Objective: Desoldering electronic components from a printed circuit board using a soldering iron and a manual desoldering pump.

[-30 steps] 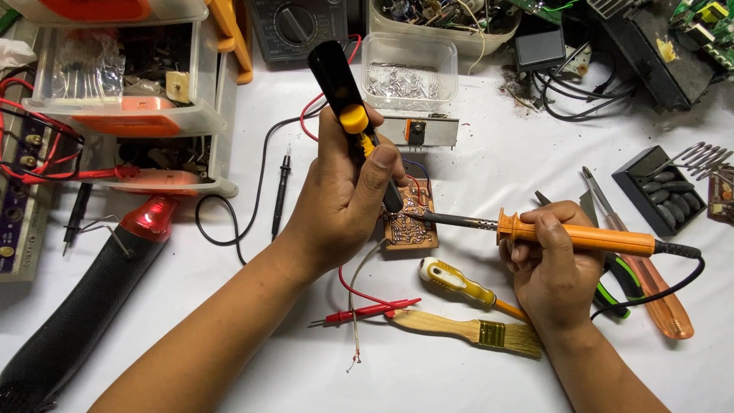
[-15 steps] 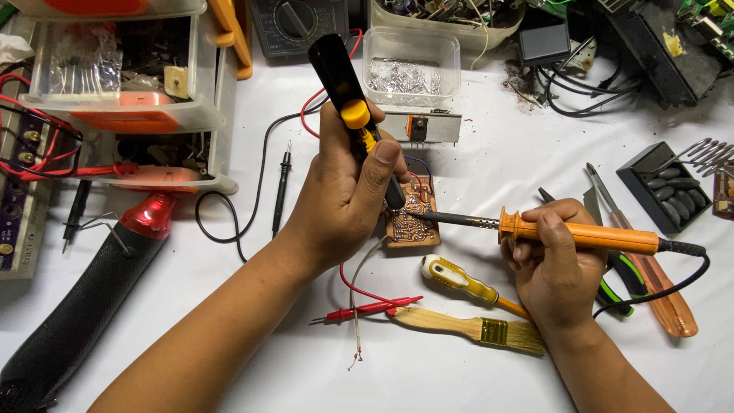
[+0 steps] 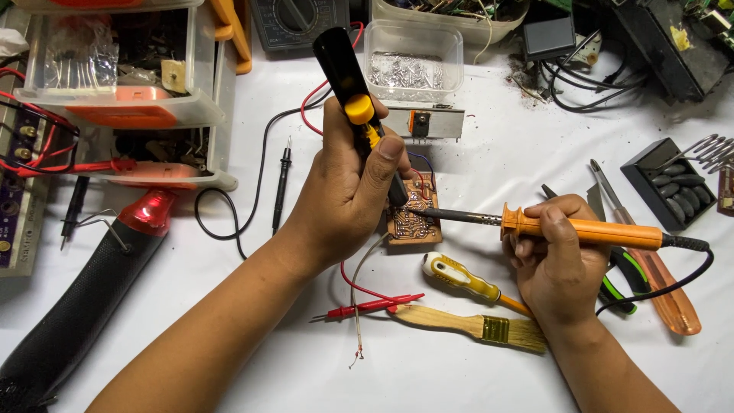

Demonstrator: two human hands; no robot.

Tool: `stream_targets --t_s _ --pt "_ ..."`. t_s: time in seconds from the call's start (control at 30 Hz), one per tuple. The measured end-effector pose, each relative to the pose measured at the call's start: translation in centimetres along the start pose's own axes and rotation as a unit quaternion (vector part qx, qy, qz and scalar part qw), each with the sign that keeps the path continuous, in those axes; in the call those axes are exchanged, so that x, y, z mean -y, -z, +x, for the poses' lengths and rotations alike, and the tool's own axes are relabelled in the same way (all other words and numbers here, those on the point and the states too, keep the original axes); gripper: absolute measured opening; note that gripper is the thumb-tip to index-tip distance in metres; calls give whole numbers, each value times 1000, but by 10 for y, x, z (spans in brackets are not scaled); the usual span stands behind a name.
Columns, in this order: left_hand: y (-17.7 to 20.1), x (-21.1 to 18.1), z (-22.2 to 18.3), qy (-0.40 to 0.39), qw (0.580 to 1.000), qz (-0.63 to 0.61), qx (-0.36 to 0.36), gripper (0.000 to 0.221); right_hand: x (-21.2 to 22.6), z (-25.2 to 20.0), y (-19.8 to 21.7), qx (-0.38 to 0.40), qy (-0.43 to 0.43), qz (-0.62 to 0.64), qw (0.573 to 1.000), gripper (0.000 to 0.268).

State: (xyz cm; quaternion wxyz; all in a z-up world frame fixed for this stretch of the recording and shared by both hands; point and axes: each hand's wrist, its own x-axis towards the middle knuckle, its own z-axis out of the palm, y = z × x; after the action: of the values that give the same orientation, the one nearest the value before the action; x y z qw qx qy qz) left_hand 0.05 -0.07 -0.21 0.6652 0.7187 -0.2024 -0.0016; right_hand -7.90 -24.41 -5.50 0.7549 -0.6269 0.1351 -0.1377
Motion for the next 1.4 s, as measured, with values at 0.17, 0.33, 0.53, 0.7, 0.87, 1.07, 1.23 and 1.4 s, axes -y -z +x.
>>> stream_targets --t_s 0.17,0.33,0.53,0.7,0.87,1.07,1.23,1.4 --pt "0 0 0 8 1000 -2 4 33 -1 1 1 -11 0 6 1000 17" --pt "0 0 0 4 1000 -1 4 34 -1 1 0 -5 6 0 1000 18" --pt "-1 2 -1 1 1000 -6 8 35 -2 2 1 -2 12 8 1000 17" --pt "-1 1 -2 9 1000 2 18 37 -2 1 0 2 17 9 1000 17" --pt "-2 2 -1 -12 999 -15 28 38 1 1 -1 0 11 -2 1000 17" --pt "-1 -1 -1 -31 999 3 40 36 2 0 0 -10 -13 1 1000 18" --pt "1 3 -2 -66 998 -1 13 29 4 0 -2 -13 13 10 1000 18" --pt "1 7 -1 -100 993 -56 -18 30 5 0 -2 -35 18 12 999 17"
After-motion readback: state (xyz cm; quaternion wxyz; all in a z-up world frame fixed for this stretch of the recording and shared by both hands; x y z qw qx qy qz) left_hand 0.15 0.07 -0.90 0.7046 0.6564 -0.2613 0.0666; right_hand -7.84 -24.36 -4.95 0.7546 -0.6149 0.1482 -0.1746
